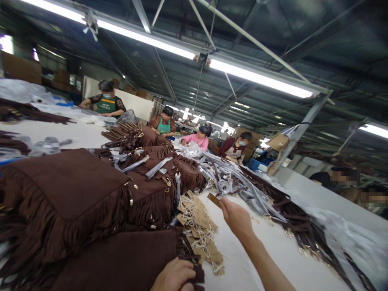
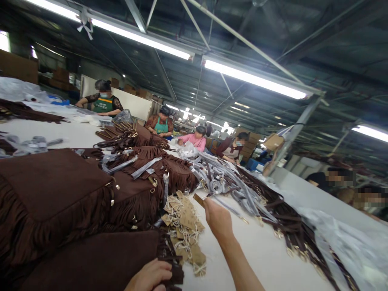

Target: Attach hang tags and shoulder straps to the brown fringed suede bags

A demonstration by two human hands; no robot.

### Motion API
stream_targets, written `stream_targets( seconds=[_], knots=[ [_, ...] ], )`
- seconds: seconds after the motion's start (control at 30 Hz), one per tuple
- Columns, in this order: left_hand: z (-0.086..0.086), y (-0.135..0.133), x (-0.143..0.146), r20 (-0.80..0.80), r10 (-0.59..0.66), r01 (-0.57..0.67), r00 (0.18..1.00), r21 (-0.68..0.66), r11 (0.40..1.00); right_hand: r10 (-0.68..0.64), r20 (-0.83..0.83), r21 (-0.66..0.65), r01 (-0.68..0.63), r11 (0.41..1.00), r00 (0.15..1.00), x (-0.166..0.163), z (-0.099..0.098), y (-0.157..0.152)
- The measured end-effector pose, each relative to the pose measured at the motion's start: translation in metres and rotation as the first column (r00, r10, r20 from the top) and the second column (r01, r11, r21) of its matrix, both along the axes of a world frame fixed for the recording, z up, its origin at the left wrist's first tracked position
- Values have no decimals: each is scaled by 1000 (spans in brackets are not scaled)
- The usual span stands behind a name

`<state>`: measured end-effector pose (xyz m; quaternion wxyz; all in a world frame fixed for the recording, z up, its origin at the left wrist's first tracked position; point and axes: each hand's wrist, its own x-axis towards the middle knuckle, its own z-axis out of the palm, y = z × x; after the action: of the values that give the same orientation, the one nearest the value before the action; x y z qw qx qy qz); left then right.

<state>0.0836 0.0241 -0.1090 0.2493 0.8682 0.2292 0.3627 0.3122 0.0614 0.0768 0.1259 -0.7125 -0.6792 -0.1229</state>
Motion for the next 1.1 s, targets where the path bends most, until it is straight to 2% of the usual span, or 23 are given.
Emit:
stream_targets(
  seconds=[0.1, 0.17, 0.27, 0.33, 0.4, 0.47, 0.5, 0.53, 0.57, 0.63, 0.7, 0.8, 0.87, 0.93, 1.0, 1.03, 1.1],
  knots=[
    [20, -9, -7, 186, -3, 42, 983, -207, 977, 92, -60, 40, -90, 995, 994, -7, 30, -15],
    [46, -18, -14, 265, 29, 54, 964, -298, 953, 179, -93, 33, -176, 984, 980, -18, 44, -29],
    [92, -30, -22, 351, 210, -42, 912, -430, 902, 296, -152, 12, -297, 955, 943, -38, 55, -50],
    [118, -33, -23, 378, 296, -27, 877, -577, 816, 346, -188, 11, -350, 937, 919, -50, 58, -62],
    [134, -33, -22, 406, 272, 127, 872, -726, 675, 366, -194, 25, -368, 929, 910, -58, 60, -73],
    [138, -33, -22, 394, 197, 256, 898, -831, 494, 363, -176, 42, -361, 931, 915, -59, 61, -81],
    [137, -34, -22, 379, 167, 281, 910, -862, 421, 352, -160, 49, -349, 936, 922, -58, 61, -85],
    [134, -35, -24, 362, 150, 286, 920, -882, 374, 338, -142, 53, -334, 941, 930, -55, 61, -89],
    [131, -36, -27, 348, 148, 278, 926, -893, 355, 322, -120, 52, -318, 947, 939, -51, 61, -94],
    [125, -40, -36, 335, 169, 256, 927, -894, 367, 288, -87, 37, -286, 958, 954, -40, 59, -104],
    [123, -42, -47, 310, 167, 222, 936, -887, 404, 261, -94, -17, -264, 964, 961, -27, 54, -117],
    [128, -42, -62, 242, 101, 164, 965, -857, 488, 208, -149, -201, -236, 951, 967, -12, 42, -142],
    [136, -42, -68, 140, 44, 85, 989, -791, 606, 170, -191, -352, -229, 907, 967, -8, 32, -156],
    [145, -43, -67, 1, -1, 2, 1000, -662, 750, 140, -294, -396, -254, 882, 946, -15, 21, -167],
    [156, -45, -61, -118, -55, -15, 992, -522, 853, 105, -526, -318, -310, 896, 844, -34, 12, -172],
    [162, -46, -56, -166, -87, 1, 982, -462, 887, 81, -672, -263, -339, 903, 736, -47, 7, -172],
    [173, -48, -46, -237, -124, 32, 963, -357, 933, 17, -898, -189, -419, 888, 441, -76, -1, -170]
  ],
)
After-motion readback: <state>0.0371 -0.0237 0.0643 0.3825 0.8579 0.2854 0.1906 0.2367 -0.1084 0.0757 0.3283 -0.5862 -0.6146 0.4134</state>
